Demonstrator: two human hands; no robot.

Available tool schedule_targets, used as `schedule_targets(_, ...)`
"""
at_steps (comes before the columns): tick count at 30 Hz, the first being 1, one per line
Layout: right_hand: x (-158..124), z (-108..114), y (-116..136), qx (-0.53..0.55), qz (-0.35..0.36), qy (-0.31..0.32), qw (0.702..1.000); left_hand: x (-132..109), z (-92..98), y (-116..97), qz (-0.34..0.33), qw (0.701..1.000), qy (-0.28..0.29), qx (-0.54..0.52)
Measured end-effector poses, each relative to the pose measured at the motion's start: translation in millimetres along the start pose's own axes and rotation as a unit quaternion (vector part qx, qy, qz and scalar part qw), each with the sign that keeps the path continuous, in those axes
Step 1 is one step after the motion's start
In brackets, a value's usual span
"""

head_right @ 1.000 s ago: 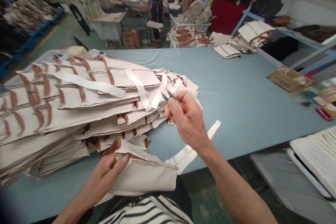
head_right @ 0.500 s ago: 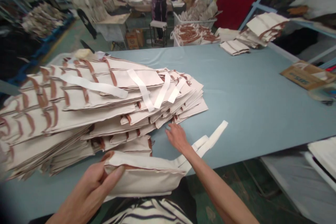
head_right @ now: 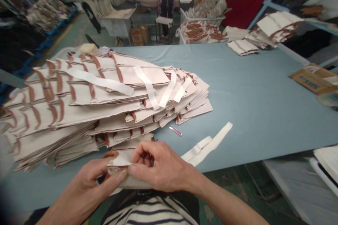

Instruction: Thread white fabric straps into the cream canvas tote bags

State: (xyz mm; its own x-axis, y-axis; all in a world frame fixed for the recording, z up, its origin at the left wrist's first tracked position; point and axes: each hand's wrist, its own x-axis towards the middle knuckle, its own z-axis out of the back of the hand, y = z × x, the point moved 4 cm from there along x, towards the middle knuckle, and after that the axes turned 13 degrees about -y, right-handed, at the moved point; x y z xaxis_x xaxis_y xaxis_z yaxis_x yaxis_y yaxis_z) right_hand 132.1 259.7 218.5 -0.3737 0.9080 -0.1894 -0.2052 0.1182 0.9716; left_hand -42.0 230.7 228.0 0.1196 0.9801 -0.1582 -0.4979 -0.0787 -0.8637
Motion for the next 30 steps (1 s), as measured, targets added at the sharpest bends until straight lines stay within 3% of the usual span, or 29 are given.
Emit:
schedule_targets(3,-2.2,-11.2,-4.5,-0.004,-0.034,-0.021,0.999,-3.4,4.2,6.1,0.051,0.999,0.007,-0.015)
schedule_targets(10,-8.6,-37.4,-19.4,-0.081,-0.012,-0.060,0.995,-5.0,4.1,18.5,0.146,0.989,-0.005,0.021)
schedule_targets(15,-9.0,-45.5,-23.2,-0.112,0.009,-0.081,0.990,-4.6,5.6,22.7,0.140,0.988,-0.040,0.041)
schedule_targets(18,-8.5,-46.6,-21.4,-0.124,0.018,-0.091,0.988,-4.1,6.6,27.8,0.144,0.988,-0.059,-0.003)
schedule_targets(23,-11.9,-48.0,-24.3,-0.102,-0.006,-0.090,0.991,-5.0,8.0,37.4,0.146,0.985,-0.038,-0.085)
schedule_targets(30,-18.2,-48.5,-31.6,-0.088,-0.024,-0.082,0.992,-7.6,11.1,36.6,0.087,0.993,-0.011,-0.084)
